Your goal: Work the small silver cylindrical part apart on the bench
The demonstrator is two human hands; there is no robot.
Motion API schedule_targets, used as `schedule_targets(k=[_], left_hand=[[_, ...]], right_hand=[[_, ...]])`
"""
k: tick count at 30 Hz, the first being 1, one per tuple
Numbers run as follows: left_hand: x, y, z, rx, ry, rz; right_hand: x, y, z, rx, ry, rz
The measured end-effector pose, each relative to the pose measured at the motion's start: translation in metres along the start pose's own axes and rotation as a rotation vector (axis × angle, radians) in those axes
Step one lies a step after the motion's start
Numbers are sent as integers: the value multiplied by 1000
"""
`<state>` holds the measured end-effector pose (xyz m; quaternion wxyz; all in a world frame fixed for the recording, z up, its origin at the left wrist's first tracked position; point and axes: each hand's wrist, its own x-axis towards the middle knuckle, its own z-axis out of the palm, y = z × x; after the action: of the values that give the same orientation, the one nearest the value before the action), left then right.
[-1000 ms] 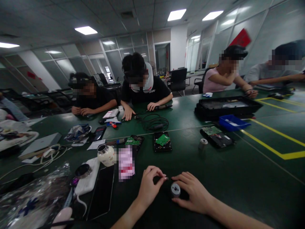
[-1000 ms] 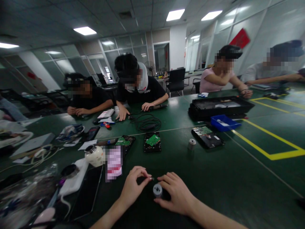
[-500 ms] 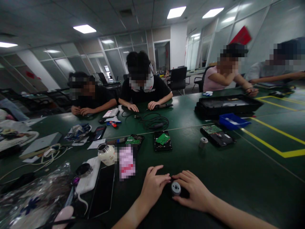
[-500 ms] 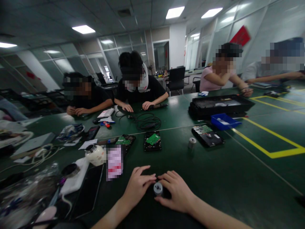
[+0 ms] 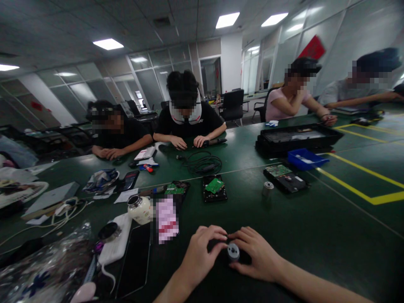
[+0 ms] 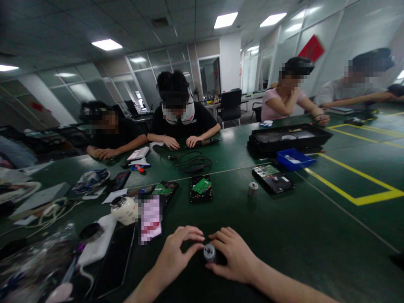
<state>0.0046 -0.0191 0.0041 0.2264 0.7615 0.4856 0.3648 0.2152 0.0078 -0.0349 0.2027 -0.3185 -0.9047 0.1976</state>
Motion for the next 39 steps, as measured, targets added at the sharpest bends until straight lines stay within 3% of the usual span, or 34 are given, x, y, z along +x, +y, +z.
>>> schedule_targets(k=[7, 12, 20, 28, 35, 39], left_hand=[[-8, 8, 11, 23, 11, 205], [-7, 6, 16, 10, 69, 249], [-8, 10, 19, -69, 111, 193], [-9, 15, 13, -26, 0, 126], [-11, 11, 18, 69, 111, -9], [-13, 9, 19, 8, 81, 26]], right_hand=[[1, -1, 0, 12, -9, 11], [0, 1, 2, 14, -6, 5], [-1, 5, 7, 17, 25, -18], [0, 1, 4, -15, 26, -33], [-1, 4, 6, -10, 28, -30], [-1, 5, 7, -7, 25, -28]])
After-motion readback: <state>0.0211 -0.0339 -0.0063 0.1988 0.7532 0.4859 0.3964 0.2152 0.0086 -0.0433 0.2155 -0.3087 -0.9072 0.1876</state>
